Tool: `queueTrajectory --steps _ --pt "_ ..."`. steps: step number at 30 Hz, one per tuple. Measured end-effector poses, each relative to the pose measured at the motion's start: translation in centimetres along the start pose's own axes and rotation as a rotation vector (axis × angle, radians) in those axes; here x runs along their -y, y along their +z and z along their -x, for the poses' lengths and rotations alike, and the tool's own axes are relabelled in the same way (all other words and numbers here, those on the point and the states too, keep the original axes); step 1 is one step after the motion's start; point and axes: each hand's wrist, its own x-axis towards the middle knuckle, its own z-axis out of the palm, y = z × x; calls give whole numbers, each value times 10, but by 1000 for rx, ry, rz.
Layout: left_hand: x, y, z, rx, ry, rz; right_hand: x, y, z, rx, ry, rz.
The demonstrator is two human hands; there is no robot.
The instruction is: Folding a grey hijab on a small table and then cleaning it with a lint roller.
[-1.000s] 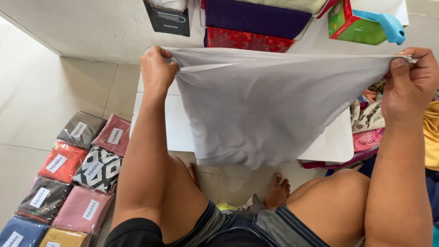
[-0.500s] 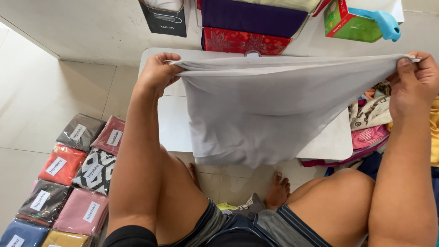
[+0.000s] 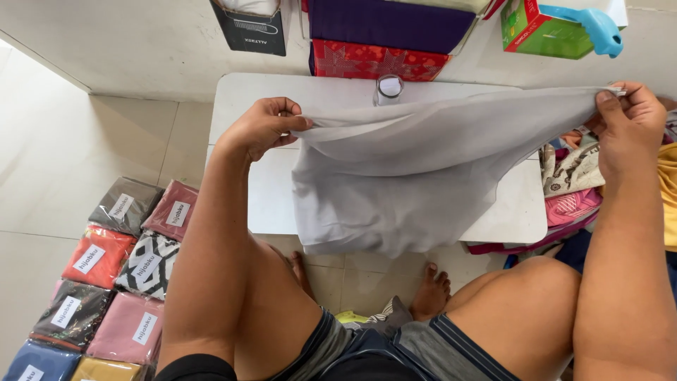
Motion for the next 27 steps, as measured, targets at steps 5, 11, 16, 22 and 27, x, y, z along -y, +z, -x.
queueTrajectory --steps 5,11,16,22,27 --pt "15 -1 -13 -3 -104 102 -13 -6 1 58 43 46" --pt "42 -1 -28 -65 -263 -156 -23 7 8 250 212 216" --pt "74 2 -51 -388 5 -794 -27 3 8 338 232 341" --pt "62 1 -26 -137 273 -943 -33 -17 12 311 248 387" --pt "53 19 -10 -23 592 -1070 -34 -7 15 338 270 427"
